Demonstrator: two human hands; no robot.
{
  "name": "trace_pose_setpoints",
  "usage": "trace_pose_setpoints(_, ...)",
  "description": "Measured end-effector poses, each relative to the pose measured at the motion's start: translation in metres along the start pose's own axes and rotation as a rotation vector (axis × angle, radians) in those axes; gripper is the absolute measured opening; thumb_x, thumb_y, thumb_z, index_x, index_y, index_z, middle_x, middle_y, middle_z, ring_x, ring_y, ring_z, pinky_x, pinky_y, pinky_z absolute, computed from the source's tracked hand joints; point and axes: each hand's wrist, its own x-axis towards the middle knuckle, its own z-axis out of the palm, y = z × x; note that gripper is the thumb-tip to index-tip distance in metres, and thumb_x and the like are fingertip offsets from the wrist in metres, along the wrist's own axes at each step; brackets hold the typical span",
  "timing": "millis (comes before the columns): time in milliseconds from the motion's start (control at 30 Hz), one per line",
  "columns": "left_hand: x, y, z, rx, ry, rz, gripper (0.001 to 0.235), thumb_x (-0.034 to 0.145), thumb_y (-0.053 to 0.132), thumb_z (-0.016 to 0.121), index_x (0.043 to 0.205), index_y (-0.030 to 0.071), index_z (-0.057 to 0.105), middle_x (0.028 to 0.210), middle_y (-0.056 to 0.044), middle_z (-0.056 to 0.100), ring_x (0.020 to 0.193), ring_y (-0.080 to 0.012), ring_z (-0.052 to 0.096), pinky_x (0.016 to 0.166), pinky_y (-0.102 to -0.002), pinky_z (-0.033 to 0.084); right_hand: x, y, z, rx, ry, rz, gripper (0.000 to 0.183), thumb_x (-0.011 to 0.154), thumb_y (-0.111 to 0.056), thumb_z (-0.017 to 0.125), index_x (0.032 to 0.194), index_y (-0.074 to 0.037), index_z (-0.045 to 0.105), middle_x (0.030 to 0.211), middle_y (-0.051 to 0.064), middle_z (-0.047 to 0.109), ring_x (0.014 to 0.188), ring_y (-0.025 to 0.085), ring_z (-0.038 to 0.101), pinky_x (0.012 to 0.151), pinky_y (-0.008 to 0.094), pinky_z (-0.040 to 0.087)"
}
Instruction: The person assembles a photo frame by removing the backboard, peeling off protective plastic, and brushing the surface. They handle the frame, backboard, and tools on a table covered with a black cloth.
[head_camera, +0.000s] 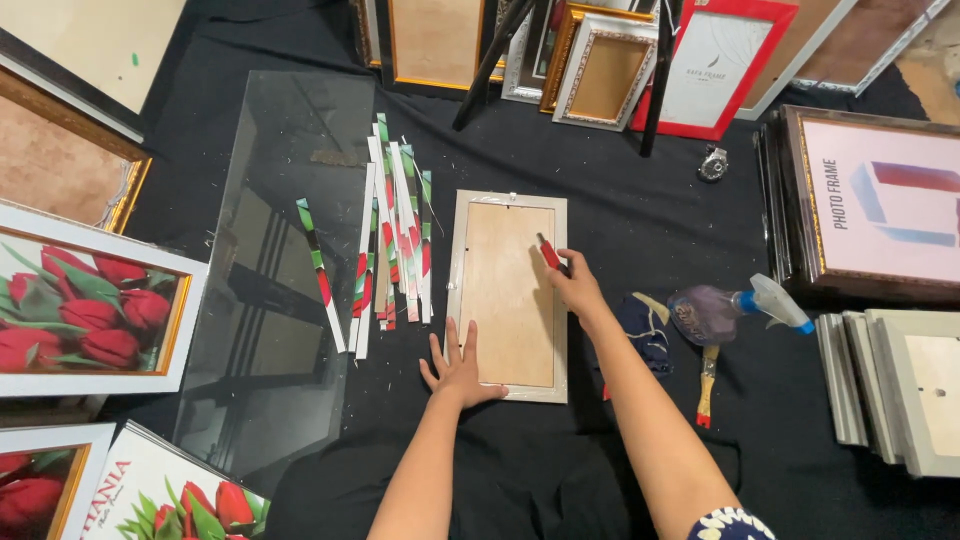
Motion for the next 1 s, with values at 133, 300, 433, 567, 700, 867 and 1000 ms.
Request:
trace_pose_setpoints(133, -0.004, 0.002, -0.004, -0.002, -0.016, -0.013, 0.135, 0.075, 0.061, 0.081, 0.161, 0.041, -0.021, 0.165, 0.003, -0.041, 0.153, -0.0384, -0.029, 0.121, -0.067, -0.007, 0.038, -0.001, 0.023, -0.555, -0.026, -0.099, 0.052, 0.095, -0.049, 0.063, 0.144, -0.039, 0.050, 0.119, 0.005, 0.074, 0.112, 0.023, 0.071, 0.092, 0.036, 0.055)
trace_pose_setpoints(300, -0.003, 0.001, -0.007, -0.033, -0.055, 0.001, 0.131, 0.078, 0.065, 0.075, 0.160, 0.042, -0.025, 0.163, 0.003, -0.044, 0.152, -0.0387, -0.031, 0.120, -0.067, -0.008, 0.051, -0.027, 0.032, -0.777, 0.041, -0.242, 0.049, 0.101, -0.038, 0.059, 0.148, -0.028, 0.051, 0.126, 0.008, 0.059, 0.116, 0.030, 0.063, 0.095, 0.046, 0.056)
trace_pose_setpoints(433, 0.000, 0.001, -0.007, -0.024, -0.064, -0.006, 0.132, 0.078, 0.063, 0.076, 0.160, 0.042, -0.025, 0.162, 0.002, -0.046, 0.151, -0.0391, -0.033, 0.119, -0.068, -0.009, 0.066, -0.032, 0.036, -0.779, 0.059, -0.258, 0.049, 0.102, -0.040, 0.057, 0.149, -0.027, 0.052, 0.122, 0.008, 0.060, 0.114, 0.029, 0.063, 0.094, 0.045, 0.056)
trace_pose_setpoints(567, 0.000, 0.002, -0.009, -0.013, -0.073, -0.004, 0.131, 0.078, 0.061, 0.076, 0.160, 0.040, -0.025, 0.162, 0.001, -0.045, 0.151, -0.0407, -0.032, 0.118, -0.070, -0.011, 0.064, -0.044, 0.036, -0.792, 0.098, -0.294, 0.046, 0.103, -0.037, 0.057, 0.147, -0.023, 0.056, 0.121, 0.012, 0.062, 0.114, 0.033, 0.064, 0.094, 0.046, 0.055)
trace_pose_setpoints(700, 0.003, 0.000, -0.006, -0.008, -0.083, -0.003, 0.133, 0.078, 0.059, 0.077, 0.160, 0.039, -0.026, 0.162, 0.000, -0.046, 0.150, -0.0419, -0.033, 0.117, -0.071, -0.010, 0.065, -0.051, 0.035, -0.781, 0.105, -0.282, 0.044, 0.104, -0.035, 0.057, 0.146, -0.022, 0.058, 0.121, 0.013, 0.062, 0.113, 0.034, 0.065, 0.093, 0.046, 0.056)
trace_pose_setpoints(867, 0.001, 0.002, -0.009, -0.006, -0.092, 0.000, 0.132, 0.079, 0.055, 0.078, 0.161, 0.038, -0.025, 0.163, -0.002, -0.044, 0.150, -0.0429, -0.032, 0.117, -0.071, -0.010, 0.070, -0.041, 0.038, -0.639, 0.062, -0.273, 0.048, 0.104, -0.034, 0.058, 0.148, -0.017, 0.056, 0.125, 0.018, 0.059, 0.116, 0.040, 0.064, 0.094, 0.052, 0.056)
trace_pose_setpoints(1000, 0.000, 0.002, -0.009, -0.012, -0.087, 0.005, 0.134, 0.079, 0.054, 0.080, 0.161, 0.037, -0.023, 0.163, -0.002, -0.044, 0.151, -0.0431, -0.032, 0.117, -0.071, -0.011, 0.046, -0.050, 0.039, -0.975, 0.185, -0.459, 0.045, 0.107, -0.032, 0.052, 0.148, -0.013, 0.053, 0.119, 0.014, 0.055, 0.102, 0.039, 0.068, 0.085, 0.049, 0.059)
